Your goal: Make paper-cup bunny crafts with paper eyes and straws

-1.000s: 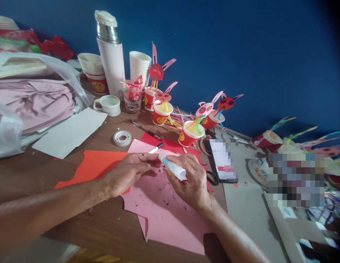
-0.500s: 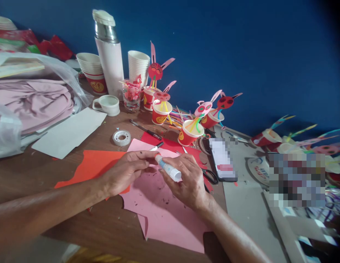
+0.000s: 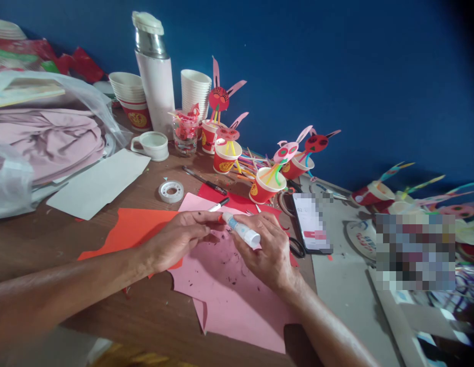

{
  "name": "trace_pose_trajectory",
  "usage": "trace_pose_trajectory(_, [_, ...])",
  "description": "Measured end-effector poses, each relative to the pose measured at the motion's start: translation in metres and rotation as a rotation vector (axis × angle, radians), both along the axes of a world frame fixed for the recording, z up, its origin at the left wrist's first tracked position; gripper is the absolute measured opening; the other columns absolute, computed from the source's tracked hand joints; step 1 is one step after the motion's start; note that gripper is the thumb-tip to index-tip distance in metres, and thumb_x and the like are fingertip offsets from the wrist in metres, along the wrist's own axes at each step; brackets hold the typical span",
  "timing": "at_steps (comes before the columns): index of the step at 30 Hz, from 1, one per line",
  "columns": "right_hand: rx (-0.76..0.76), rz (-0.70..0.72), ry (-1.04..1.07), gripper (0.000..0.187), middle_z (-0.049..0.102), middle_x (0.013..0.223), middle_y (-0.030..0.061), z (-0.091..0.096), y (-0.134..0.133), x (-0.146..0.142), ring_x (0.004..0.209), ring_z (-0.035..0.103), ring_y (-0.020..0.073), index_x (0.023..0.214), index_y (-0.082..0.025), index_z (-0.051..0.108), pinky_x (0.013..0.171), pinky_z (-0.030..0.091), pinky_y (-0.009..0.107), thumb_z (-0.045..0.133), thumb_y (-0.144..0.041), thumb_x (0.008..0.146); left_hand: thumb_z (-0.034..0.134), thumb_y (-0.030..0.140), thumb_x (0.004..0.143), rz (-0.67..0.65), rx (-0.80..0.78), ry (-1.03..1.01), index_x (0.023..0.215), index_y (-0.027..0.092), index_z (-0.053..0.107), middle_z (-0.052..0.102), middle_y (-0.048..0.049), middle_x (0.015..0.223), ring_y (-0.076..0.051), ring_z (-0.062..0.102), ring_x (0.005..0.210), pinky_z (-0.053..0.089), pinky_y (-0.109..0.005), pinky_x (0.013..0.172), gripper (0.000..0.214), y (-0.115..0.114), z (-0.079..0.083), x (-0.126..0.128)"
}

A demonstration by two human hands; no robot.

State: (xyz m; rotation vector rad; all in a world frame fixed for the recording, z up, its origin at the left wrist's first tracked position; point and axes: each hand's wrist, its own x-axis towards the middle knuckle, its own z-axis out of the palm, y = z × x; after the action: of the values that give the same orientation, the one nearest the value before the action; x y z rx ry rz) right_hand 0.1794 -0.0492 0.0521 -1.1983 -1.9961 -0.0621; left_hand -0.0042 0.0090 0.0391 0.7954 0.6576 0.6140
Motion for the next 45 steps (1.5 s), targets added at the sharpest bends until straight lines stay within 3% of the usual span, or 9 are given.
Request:
trace_pose_trajectory(8, [-0.007,0.033,0.014,0.029,0.070,0.090,0.0055,-0.0012,-0.0003,-0.0009,0.078,0.064,0.0193,0.110,-0.019,0.056,0.075,0.046,0.036,0.063,-0.018,0.082,0.062,0.012,0.069,-0.056,0.047,-0.001,0.094,0.016,0.072,0.070,-0.0066,0.096,-0.020,0.059,0.094,0.045,-0.034,0.085,0.027,0.0012,-0.0009,-0.0008])
trace_pose_trajectory(22, [-0.012,-0.003,-0.038,0.029,0.070,0.089,0.0045,-0.0010,-0.0023,-0.0005,0.079,0.064,0.0181,0.110,-0.020,0.056,0.080,0.045,0.036,0.063,-0.019,0.082,0.063,0.012,0.070,0.015,0.026,-0.031,0.096,0.015,0.072,0.069,-0.0079,0.104,-0.021,0.060,0.096,0.045,-0.033,0.084,0.028,0.0025,0.0029,-0.0014])
trace_pose_trajectory(27, [-0.023,-0.011,-0.017,0.029,0.071,0.088,0.0047,0.0009,-0.0015,-0.0003,0.075,0.064,0.0176,0.110,-0.020,0.057,0.077,0.046,0.035,0.063,-0.018,0.081,0.063,0.012,0.071,-0.015,0.034,-0.039,0.098,0.014,0.071,0.068,-0.0096,0.107,-0.022,0.059,0.099,0.045,-0.035,0.086,0.028,0.0016,0.0018,-0.0017])
trace_pose_trajectory(45, [-0.037,0.057,-0.013,0.030,0.071,0.093,0.0043,-0.0032,-0.0024,-0.0028,0.078,0.064,0.0179,0.112,-0.021,0.054,0.076,0.044,0.036,0.062,-0.020,0.083,0.063,0.013,0.070,-0.048,0.042,-0.033,0.094,0.015,0.072,0.071,-0.0074,0.098,-0.020,0.062,0.091,0.044,-0.036,0.088,0.025,0.0018,0.0016,-0.0012])
